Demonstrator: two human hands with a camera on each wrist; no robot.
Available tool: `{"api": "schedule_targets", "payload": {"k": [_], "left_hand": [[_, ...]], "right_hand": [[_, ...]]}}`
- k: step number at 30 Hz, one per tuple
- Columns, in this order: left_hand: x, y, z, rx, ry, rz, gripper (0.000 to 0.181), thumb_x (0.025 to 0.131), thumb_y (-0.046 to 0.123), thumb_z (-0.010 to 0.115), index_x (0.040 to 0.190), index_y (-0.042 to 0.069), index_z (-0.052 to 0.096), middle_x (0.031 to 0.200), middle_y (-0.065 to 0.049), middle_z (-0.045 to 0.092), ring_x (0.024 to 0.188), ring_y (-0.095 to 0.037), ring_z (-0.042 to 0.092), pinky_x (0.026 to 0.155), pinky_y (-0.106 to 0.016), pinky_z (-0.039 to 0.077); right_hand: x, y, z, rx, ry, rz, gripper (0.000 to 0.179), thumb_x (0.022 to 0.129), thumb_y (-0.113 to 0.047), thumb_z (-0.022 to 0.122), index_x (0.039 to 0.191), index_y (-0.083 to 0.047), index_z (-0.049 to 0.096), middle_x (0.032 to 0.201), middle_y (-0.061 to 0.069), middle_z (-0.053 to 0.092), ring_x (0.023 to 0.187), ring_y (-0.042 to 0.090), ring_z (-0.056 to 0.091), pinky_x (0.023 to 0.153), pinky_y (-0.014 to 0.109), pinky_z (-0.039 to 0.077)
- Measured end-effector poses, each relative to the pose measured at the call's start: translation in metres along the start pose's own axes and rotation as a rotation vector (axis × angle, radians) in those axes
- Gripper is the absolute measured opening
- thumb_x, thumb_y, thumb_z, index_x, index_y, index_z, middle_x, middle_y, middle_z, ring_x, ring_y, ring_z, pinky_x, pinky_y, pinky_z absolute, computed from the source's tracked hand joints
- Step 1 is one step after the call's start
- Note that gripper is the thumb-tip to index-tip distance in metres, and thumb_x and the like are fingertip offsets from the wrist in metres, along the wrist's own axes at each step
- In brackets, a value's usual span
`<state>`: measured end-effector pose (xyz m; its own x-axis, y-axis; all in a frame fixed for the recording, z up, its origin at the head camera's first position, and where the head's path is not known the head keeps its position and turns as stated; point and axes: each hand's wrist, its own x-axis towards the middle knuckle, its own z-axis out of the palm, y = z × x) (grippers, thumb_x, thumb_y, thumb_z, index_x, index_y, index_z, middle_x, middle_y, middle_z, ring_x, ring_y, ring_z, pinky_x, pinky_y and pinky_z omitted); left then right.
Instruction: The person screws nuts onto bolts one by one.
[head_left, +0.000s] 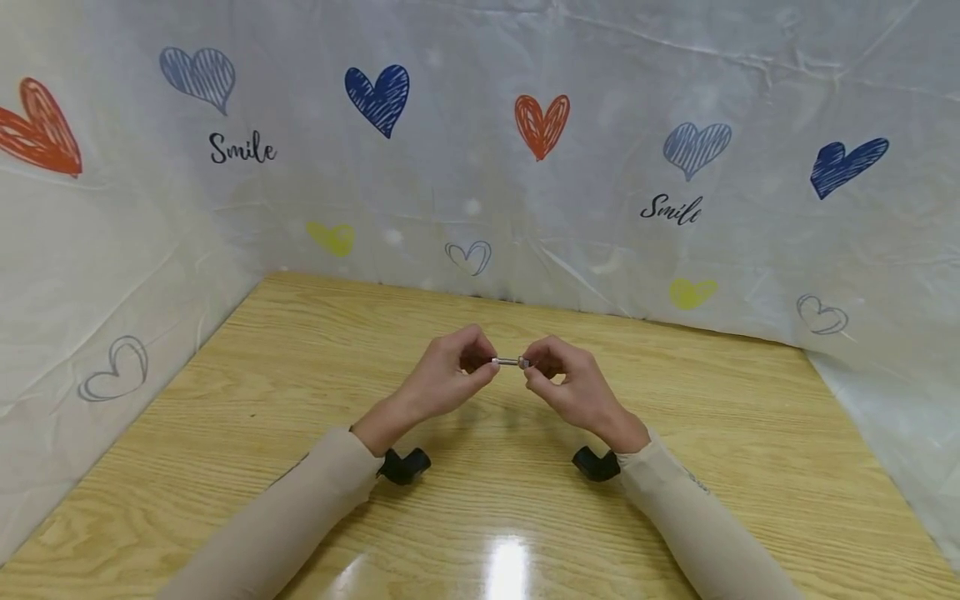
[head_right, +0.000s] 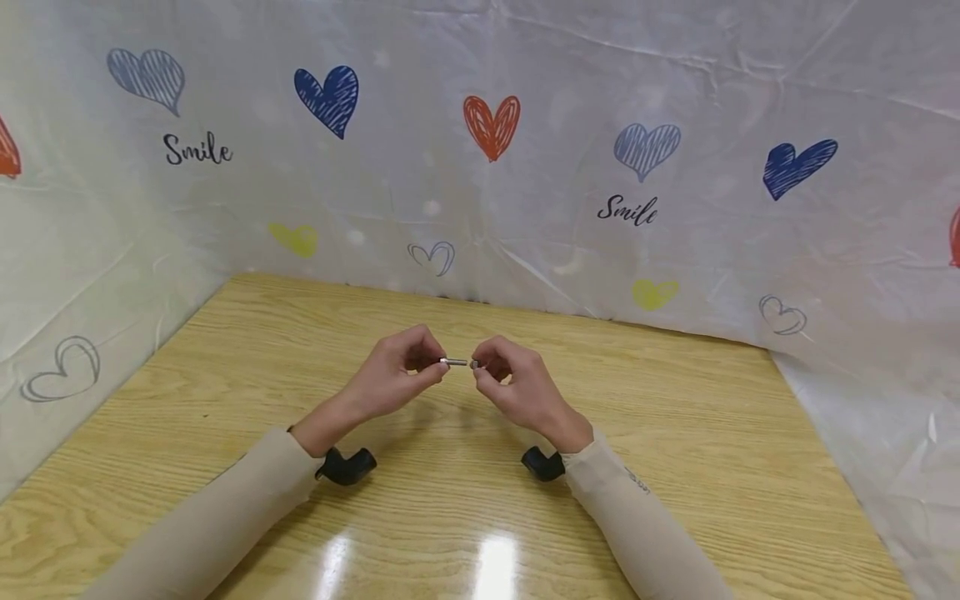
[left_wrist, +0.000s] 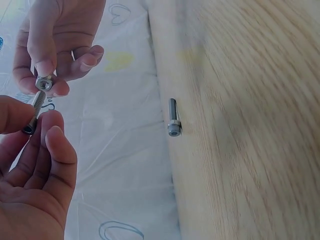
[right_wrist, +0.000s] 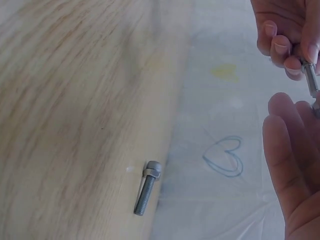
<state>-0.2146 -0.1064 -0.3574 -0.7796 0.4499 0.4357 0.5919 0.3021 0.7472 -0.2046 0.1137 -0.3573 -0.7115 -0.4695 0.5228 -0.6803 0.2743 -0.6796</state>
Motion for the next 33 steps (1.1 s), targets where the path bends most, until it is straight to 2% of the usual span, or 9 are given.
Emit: {"api": "schedule_targets", "payload": {"k": [5,12,19,26,29,33], "left_hand": [[0.002,0.003,0.003,-0.011,-0.019,0.003,0.006,0.09,0.005,0.064,0.091,0.008,0.059,0.083,0.0,0.061,0.07,-0.012,0.06,0.062,-0.031,0.052],[0.003,0.003,0.006,-0.026,-0.056,-0.002,0.004,0.092,0.006,0.062,0.093,0.006,0.059,0.083,0.0,0.06,0.069,-0.012,0.059,0.062,-0.033,0.052],[0.004,0.004,0.006,-0.049,-0.066,-0.003,0.004,0.093,0.007,0.062,0.096,0.005,0.06,0.085,-0.003,0.062,0.07,-0.014,0.06,0.063,-0.03,0.051],[0.005,0.005,0.008,-0.086,-0.073,-0.025,0.007,0.095,0.01,0.061,0.099,0.005,0.061,0.086,-0.008,0.065,0.071,-0.027,0.063,0.061,-0.032,0.052],[0.005,0.005,0.008,-0.095,-0.074,-0.043,0.007,0.096,0.008,0.059,0.1,0.003,0.061,0.086,-0.01,0.066,0.07,-0.025,0.064,0.06,-0.03,0.052],[0.004,0.005,0.007,-0.099,-0.08,-0.049,0.008,0.096,0.008,0.058,0.099,0.002,0.061,0.084,-0.005,0.067,0.067,-0.021,0.064,0.058,-0.03,0.051]], "right_hand": [[-0.001,-0.016,-0.004,0.013,-0.012,-0.007,0.011,0.09,0.008,0.059,0.101,0.005,0.059,0.083,0.011,0.063,0.067,0.02,0.063,0.06,0.036,0.053],[-0.005,-0.017,-0.003,0.025,-0.008,0.001,0.013,0.09,0.008,0.059,0.103,0.005,0.059,0.082,0.011,0.064,0.067,0.017,0.063,0.06,0.035,0.053],[-0.006,-0.016,-0.004,0.04,-0.002,0.011,0.014,0.092,0.007,0.058,0.105,0.005,0.06,0.086,0.013,0.065,0.067,0.027,0.064,0.059,0.033,0.053],[-0.007,-0.017,-0.005,0.029,0.021,-0.025,0.016,0.09,0.009,0.059,0.104,0.006,0.062,0.085,0.013,0.066,0.061,0.013,0.063,0.048,0.027,0.046],[-0.008,-0.016,-0.005,0.026,0.029,-0.023,0.016,0.089,0.009,0.06,0.105,0.005,0.062,0.081,0.012,0.066,0.06,0.012,0.063,0.046,0.026,0.044],[-0.008,-0.016,-0.004,0.024,0.034,-0.016,0.016,0.09,0.008,0.06,0.105,0.004,0.062,0.078,0.01,0.066,0.059,0.012,0.063,0.047,0.027,0.045]]}}
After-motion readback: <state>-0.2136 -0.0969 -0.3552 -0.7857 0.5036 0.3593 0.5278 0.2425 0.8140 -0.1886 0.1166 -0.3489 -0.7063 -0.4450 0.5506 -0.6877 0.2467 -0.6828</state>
